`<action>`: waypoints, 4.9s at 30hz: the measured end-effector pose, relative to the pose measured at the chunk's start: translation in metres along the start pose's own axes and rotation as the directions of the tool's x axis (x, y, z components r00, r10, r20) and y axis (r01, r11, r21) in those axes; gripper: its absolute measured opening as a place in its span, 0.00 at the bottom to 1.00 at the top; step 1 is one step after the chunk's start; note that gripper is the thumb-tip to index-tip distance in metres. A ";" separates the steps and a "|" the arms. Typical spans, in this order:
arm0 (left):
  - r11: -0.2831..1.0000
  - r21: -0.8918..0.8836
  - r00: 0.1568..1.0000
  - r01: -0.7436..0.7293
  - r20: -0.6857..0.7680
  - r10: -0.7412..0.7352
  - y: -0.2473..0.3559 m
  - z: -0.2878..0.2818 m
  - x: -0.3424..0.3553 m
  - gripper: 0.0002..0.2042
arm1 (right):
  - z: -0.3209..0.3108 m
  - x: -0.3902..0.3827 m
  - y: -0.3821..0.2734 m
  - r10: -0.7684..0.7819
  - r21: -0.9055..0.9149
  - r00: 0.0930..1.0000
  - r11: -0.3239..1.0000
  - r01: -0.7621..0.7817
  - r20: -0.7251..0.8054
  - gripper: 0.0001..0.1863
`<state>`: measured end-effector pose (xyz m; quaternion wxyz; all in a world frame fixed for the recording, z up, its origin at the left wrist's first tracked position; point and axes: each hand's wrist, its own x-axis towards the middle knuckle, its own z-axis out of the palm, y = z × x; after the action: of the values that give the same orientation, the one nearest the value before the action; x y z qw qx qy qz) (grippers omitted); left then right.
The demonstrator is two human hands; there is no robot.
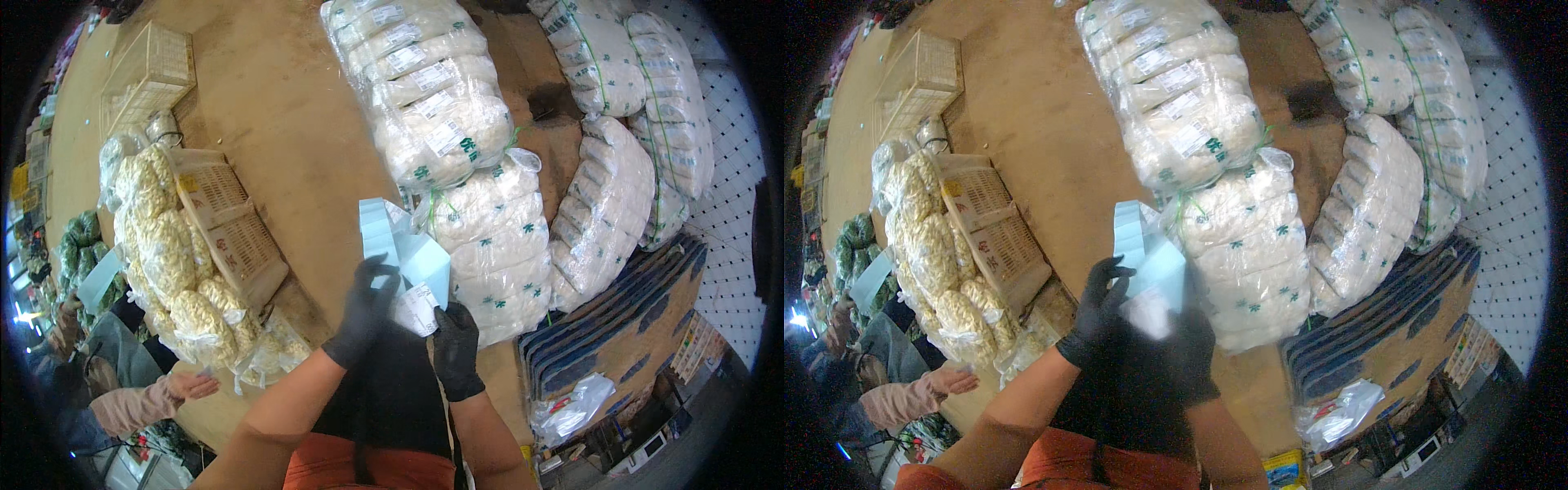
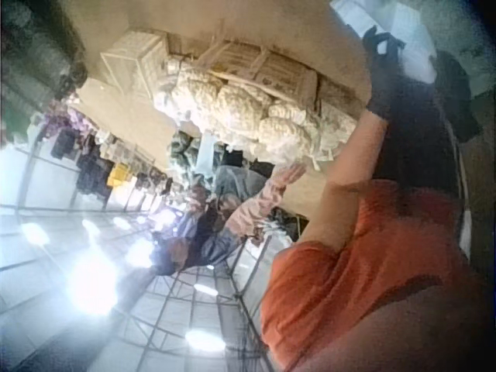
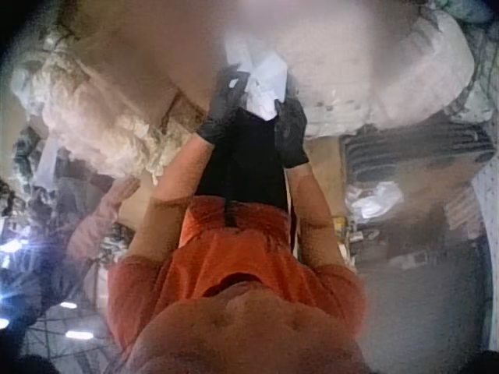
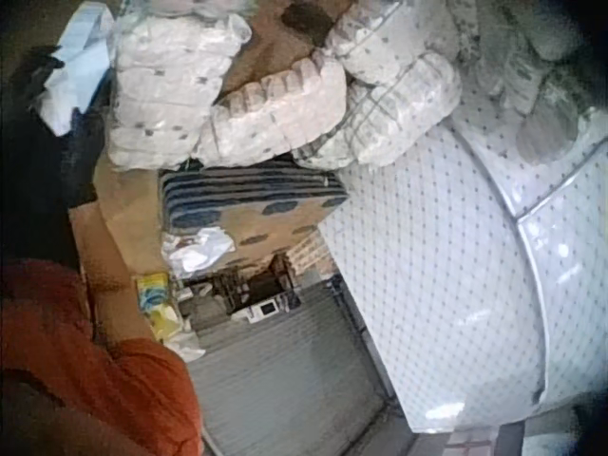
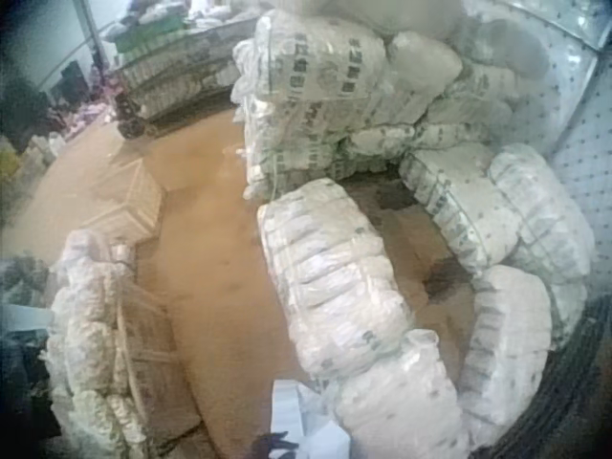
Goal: The person cuts open a large plastic-wrapped bundle of white items using red-handled scissors, then applies a long strip of printed labels to the bundle. The person smooths the labels onto the plastic and continues handling the bundle.
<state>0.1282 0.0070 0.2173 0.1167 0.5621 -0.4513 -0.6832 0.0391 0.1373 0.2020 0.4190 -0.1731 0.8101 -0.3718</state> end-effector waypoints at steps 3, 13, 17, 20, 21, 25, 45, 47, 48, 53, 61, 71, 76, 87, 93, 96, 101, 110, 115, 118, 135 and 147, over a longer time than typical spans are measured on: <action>0.990 0.140 0.950 0.023 0.306 -0.066 -0.021 -0.022 -0.027 0.14 | -0.005 -0.023 -0.010 0.103 0.075 0.995 0.992 -0.103 0.003 0.06; 0.939 0.340 0.878 0.048 0.435 -0.202 -0.043 -0.020 -0.075 0.09 | -0.038 -0.049 -0.012 0.001 0.150 0.966 0.988 0.039 -0.259 0.09; 0.941 0.331 0.901 -0.075 0.428 -0.078 -0.067 -0.015 -0.084 0.09 | -0.053 -0.060 -0.032 -0.264 -0.265 0.877 0.950 0.164 -0.403 0.08; 0.946 0.304 0.891 -0.112 0.453 -0.040 -0.078 -0.003 -0.090 0.09 | -0.061 -0.074 -0.002 -0.347 -0.311 0.937 0.895 0.321 -0.033 0.06; 0.952 0.291 0.887 -0.097 0.459 -0.049 -0.081 0.003 -0.092 0.09 | -0.064 -0.076 0.001 -0.355 -0.293 0.935 0.894 0.339 0.000 0.07; 0.963 0.260 0.902 -0.068 0.428 -0.052 -0.068 0.029 -0.109 0.10 | -0.083 -0.075 0.009 -0.158 -0.185 0.980 0.966 0.178 0.117 0.15; 0.995 0.088 0.950 -0.048 0.310 0.019 -0.117 0.179 -0.235 0.15 | -0.225 -0.070 0.111 -0.085 0.477 0.973 0.879 -0.029 0.216 0.22; 0.995 0.088 0.971 -0.056 0.237 0.033 -0.137 0.171 -0.240 0.15 | -0.216 -0.086 0.091 -0.396 0.002 0.918 0.918 0.396 0.013 0.21; 0.994 0.086 0.978 -0.064 0.206 0.045 -0.144 0.168 -0.243 0.14 | -0.219 -0.089 0.088 -0.532 -0.195 0.845 0.825 0.531 0.048 0.20; 0.946 0.286 0.983 -0.150 0.146 0.112 -0.148 0.157 -0.239 0.13 | -0.199 -0.117 0.069 -0.599 -0.102 0.546 0.614 0.783 0.586 0.08; 0.786 0.530 0.941 -0.320 0.277 0.196 -0.157 0.124 -0.234 0.07 | -0.160 -0.114 0.136 -0.541 -0.034 0.498 0.653 0.757 0.678 0.06; 0.164 0.977 0.900 -0.134 0.190 -0.393 -0.168 0.060 -0.195 0.19 | -0.224 -0.054 0.180 0.078 0.273 0.953 0.948 -0.162 0.294 0.09; 0.143 0.828 0.819 -0.542 0.482 0.311 -0.183 0.165 -0.096 0.24 | -0.207 0.000 0.169 0.246 0.584 0.969 0.789 -0.192 -0.014 0.10; 0.396 0.797 0.863 -0.456 0.504 -0.019 -0.216 0.119 0.039 0.09 | -0.178 0.015 0.206 0.085 0.551 0.981 0.834 0.025 -0.174 0.07; 0.102 0.841 0.846 -0.532 0.532 0.035 -0.198 0.120 0.020 0.13 | -0.132 0.023 0.210 -0.323 0.047 0.889 0.933 0.356 -0.324 0.06; 0.128 0.804 0.812 -0.581 0.563 0.151 -0.197 0.115 0.014 0.13 | -0.107 0.037 0.208 -0.497 -0.145 0.823 0.868 0.475 -0.277 0.06; 0.110 0.793 0.801 -0.599 0.593 0.085 -0.191 0.115 0.015 0.16 | -0.075 0.067 0.232 -0.662 -0.424 0.731 0.717 0.554 -0.166 0.09; 0.136 0.801 0.812 -0.583 0.568 0.135 -0.212 0.109 0.019 0.15 | -0.100 0.042 0.218 -0.489 -0.753 0.864 0.521 0.402 0.122 0.20; 0.139 0.790 0.796 -0.598 0.562 0.226 -0.220 0.110 0.021 0.13 | -0.104 0.104 0.180 -0.724 -0.744 0.689 0.483 0.462 -0.042 0.28; 0.096 0.758 0.754 -0.646 0.612 0.239 -0.215 0.114 0.032 0.12 | -0.098 0.156 0.158 -0.734 -0.773 0.671 0.368 0.516 0.099 0.34; -0.324 0.619 0.532 -0.715 0.783 0.323 -0.137 0.174 0.064 0.18 | -0.307 0.234 0.184 -0.703 -0.684 0.710 0.531 0.500 -0.027 0.18; -0.247 0.761 0.725 -0.600 0.648 0.232 -0.140 0.107 0.088 0.13 | -0.150 0.235 0.152 -0.764 -0.742 0.374 -0.196 0.641 0.526 0.10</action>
<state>0.0532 0.0797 0.0499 -0.1502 0.1745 -0.9655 -0.1220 -0.2159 0.1679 0.0149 -0.0815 -0.7639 0.6387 -0.0425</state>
